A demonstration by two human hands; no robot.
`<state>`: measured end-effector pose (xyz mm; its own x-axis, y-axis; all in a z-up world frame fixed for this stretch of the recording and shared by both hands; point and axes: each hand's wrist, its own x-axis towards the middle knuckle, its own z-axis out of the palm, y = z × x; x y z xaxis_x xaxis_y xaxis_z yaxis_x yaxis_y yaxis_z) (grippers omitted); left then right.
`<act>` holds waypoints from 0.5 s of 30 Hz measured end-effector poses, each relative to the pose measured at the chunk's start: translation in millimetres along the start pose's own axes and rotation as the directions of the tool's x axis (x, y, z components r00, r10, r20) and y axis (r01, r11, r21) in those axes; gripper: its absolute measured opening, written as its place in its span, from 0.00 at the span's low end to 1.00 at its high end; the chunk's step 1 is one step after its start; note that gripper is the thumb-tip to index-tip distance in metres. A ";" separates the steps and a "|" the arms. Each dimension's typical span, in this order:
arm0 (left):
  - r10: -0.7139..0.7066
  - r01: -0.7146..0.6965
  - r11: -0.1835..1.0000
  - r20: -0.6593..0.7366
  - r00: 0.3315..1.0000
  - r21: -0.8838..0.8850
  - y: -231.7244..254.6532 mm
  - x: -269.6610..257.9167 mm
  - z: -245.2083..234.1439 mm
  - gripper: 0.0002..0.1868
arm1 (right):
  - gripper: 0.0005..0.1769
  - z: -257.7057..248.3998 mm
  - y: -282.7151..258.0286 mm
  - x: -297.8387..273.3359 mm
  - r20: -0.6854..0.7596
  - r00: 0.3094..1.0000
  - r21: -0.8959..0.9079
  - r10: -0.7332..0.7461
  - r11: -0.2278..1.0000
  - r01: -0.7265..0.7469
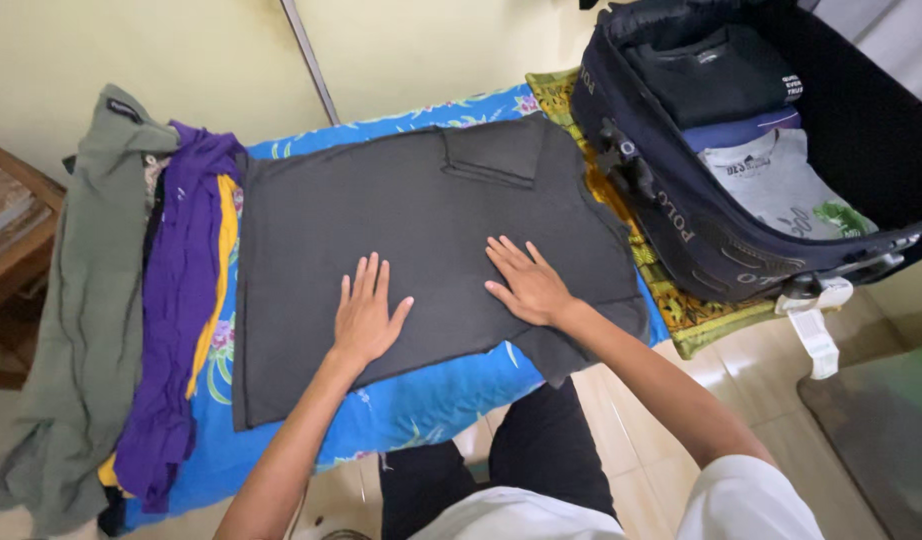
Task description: The person folds a shirt on a flat surface and places it into an open suitcase, then spreads out a second shirt and prepares to fold it.
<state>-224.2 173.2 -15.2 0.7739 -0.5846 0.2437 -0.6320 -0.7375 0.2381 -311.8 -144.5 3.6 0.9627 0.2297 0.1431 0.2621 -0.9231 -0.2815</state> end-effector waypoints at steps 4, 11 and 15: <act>-0.039 0.039 0.999 0.010 0.999 0.033 -1.4 -8.1 -6.9 0.43 | 0.39 -8.8 6.8 -10.8 0.030 0.999 -0.022 -0.012 1.000 0.013; -0.121 0.119 0.988 0.013 0.993 0.101 -18.1 -38.0 -24.2 0.42 | 0.42 -29.2 52.9 -44.1 0.038 0.993 -0.090 0.113 0.990 -0.110; -0.130 0.127 0.986 0.020 0.991 0.110 -24.0 -50.4 -29.7 0.42 | 0.43 -39.3 67.9 -62.5 0.039 0.989 -0.125 0.142 0.983 -0.136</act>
<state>-249.3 230.4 -5.3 0.8504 -0.4901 0.1915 -0.5199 -0.8387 0.1620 -356.8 -233.6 12.8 0.9920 0.1079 0.0650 0.1179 -0.9770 -0.1777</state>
